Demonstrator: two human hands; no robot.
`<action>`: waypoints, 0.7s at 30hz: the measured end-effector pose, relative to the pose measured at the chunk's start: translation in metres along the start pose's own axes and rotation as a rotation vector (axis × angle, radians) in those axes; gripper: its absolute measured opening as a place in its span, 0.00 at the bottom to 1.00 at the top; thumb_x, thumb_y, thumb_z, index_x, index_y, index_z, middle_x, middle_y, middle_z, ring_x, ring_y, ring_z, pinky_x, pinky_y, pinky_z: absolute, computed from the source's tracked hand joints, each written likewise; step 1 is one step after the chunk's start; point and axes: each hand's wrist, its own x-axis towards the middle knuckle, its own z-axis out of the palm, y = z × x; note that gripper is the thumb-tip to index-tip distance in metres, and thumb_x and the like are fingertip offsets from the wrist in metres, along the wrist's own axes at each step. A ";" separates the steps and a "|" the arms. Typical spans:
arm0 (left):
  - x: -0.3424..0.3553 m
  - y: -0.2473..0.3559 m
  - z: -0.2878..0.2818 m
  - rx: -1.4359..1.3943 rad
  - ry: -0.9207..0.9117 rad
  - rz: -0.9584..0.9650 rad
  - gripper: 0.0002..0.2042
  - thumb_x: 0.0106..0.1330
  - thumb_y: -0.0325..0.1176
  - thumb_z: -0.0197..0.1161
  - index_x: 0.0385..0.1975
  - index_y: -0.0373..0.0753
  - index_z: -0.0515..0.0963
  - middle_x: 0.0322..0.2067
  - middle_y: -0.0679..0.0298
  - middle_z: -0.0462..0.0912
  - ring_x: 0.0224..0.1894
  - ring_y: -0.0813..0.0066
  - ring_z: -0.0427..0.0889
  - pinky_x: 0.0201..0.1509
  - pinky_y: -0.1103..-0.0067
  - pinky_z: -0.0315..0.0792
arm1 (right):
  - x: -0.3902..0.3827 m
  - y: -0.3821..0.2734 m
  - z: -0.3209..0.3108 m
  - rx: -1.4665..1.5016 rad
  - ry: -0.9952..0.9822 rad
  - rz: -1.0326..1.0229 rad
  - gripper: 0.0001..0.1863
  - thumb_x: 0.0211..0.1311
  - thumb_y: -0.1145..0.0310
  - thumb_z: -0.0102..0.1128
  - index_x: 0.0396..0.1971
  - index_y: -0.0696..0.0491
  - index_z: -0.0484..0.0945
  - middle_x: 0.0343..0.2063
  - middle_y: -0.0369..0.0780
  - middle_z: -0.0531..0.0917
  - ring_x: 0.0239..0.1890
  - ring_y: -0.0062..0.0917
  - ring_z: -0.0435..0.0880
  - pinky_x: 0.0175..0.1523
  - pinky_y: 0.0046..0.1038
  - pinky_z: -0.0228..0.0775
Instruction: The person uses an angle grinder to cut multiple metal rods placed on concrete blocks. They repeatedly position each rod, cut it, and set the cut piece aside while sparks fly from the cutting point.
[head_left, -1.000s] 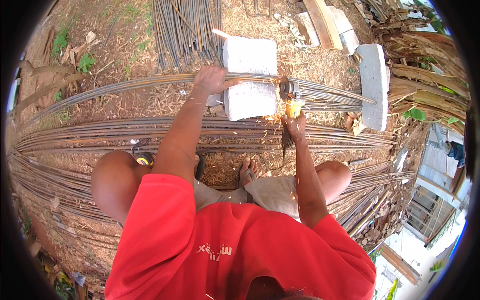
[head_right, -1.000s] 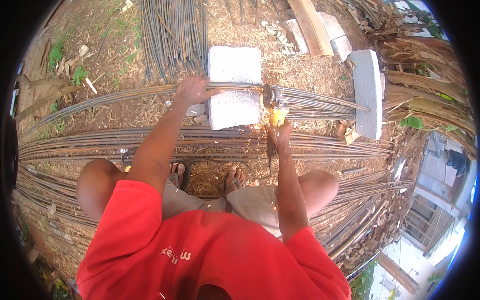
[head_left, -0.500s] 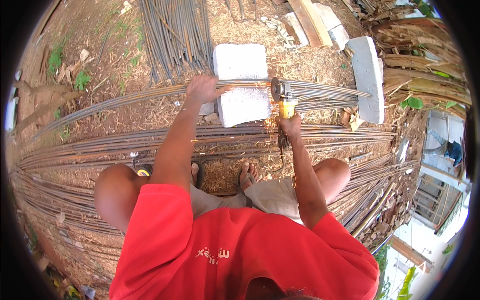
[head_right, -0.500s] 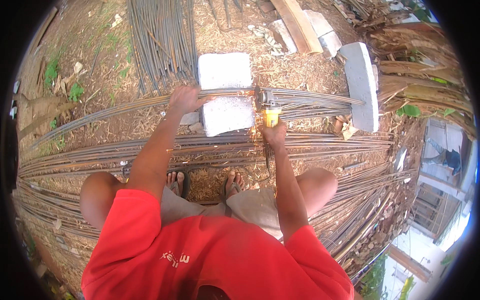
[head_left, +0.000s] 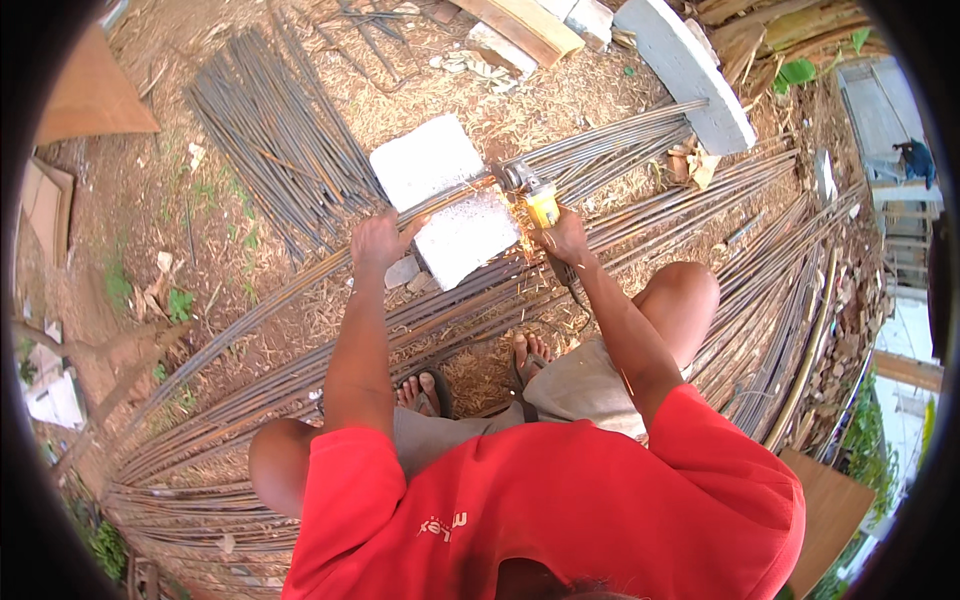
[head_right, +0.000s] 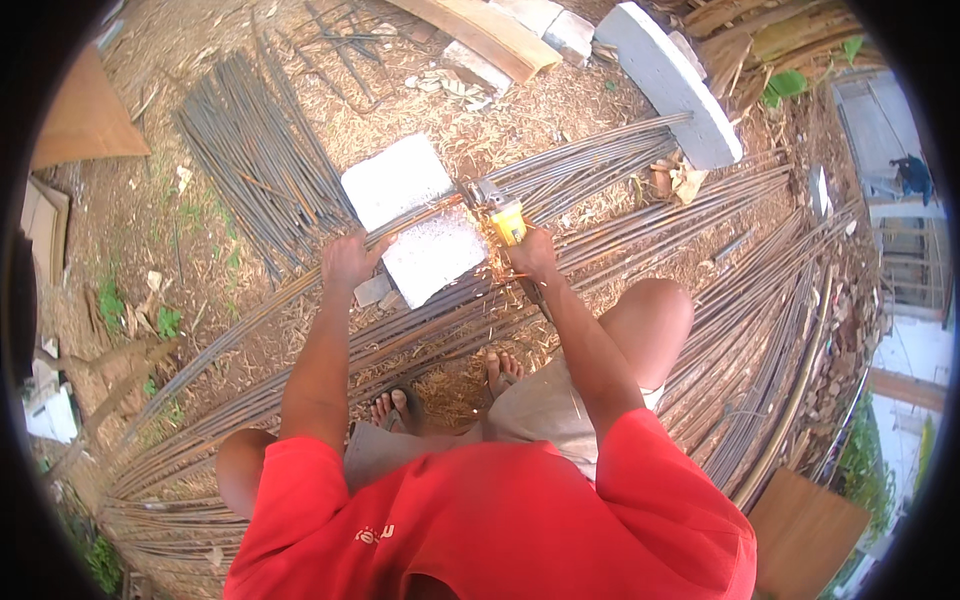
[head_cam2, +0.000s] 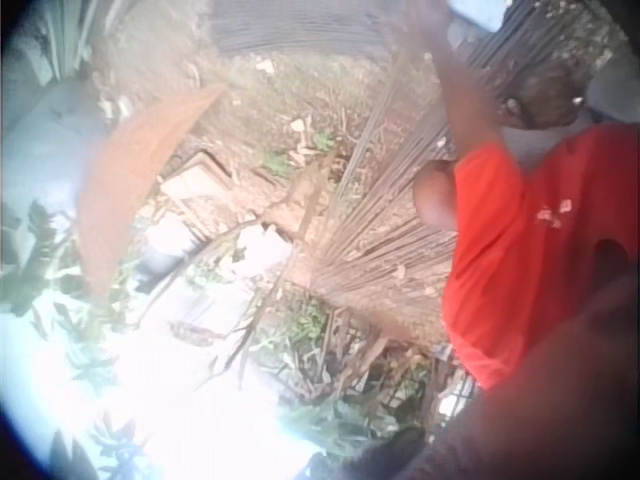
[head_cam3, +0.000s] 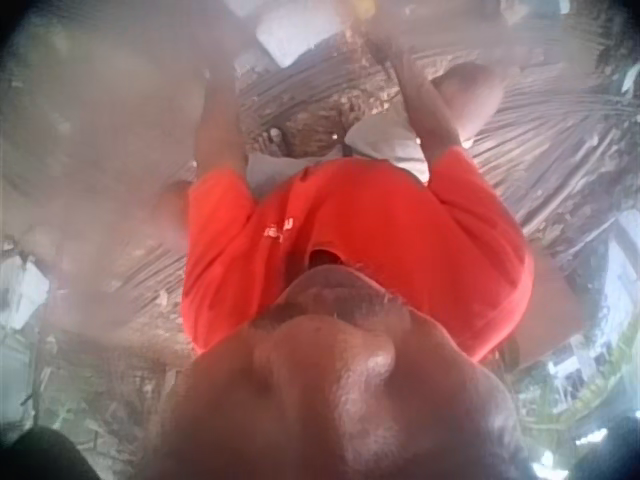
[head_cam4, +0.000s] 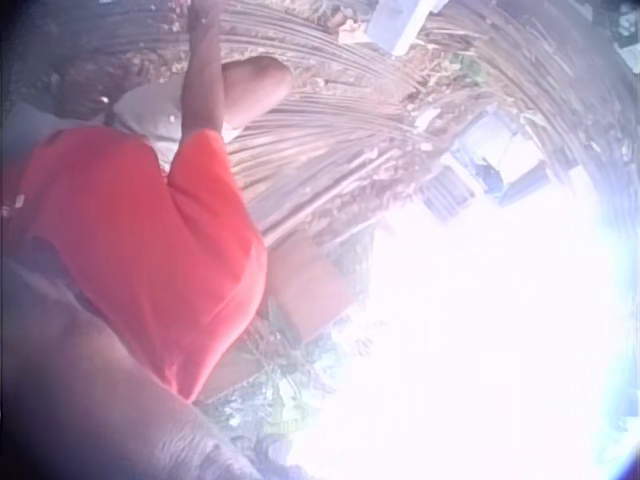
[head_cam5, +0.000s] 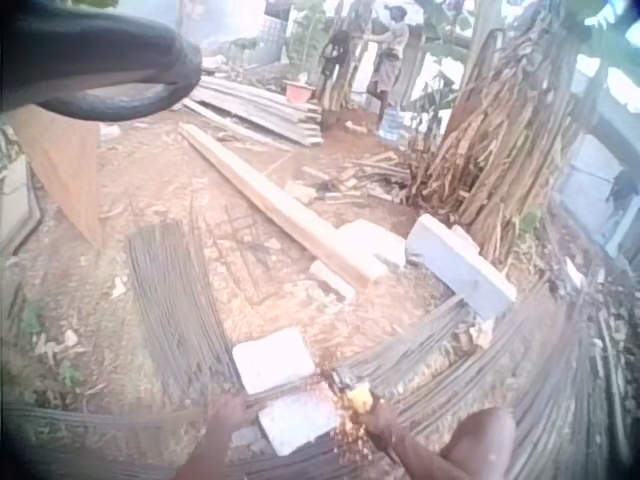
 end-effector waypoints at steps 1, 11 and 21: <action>0.000 0.001 -0.001 0.015 -0.010 -0.007 0.45 0.71 0.81 0.52 0.35 0.34 0.87 0.24 0.48 0.88 0.31 0.51 0.91 0.40 0.55 0.82 | 0.001 -0.003 -0.001 -0.015 -0.018 0.025 0.45 0.49 0.60 0.80 0.69 0.64 0.77 0.43 0.54 0.92 0.44 0.39 0.94 0.53 0.37 0.88; 0.001 0.005 0.000 0.095 -0.012 -0.027 0.44 0.72 0.81 0.51 0.33 0.36 0.85 0.23 0.49 0.86 0.31 0.50 0.89 0.42 0.54 0.81 | 0.004 -0.006 -0.005 -0.011 -0.133 0.178 0.53 0.48 0.59 0.79 0.77 0.60 0.71 0.53 0.57 0.90 0.54 0.42 0.92 0.63 0.37 0.85; 0.000 0.003 -0.002 0.081 -0.071 -0.039 0.44 0.73 0.81 0.50 0.41 0.36 0.86 0.26 0.47 0.88 0.34 0.48 0.91 0.44 0.53 0.82 | 0.011 0.001 0.006 0.020 0.008 0.057 0.48 0.49 0.53 0.82 0.70 0.61 0.78 0.53 0.56 0.91 0.55 0.43 0.92 0.62 0.38 0.83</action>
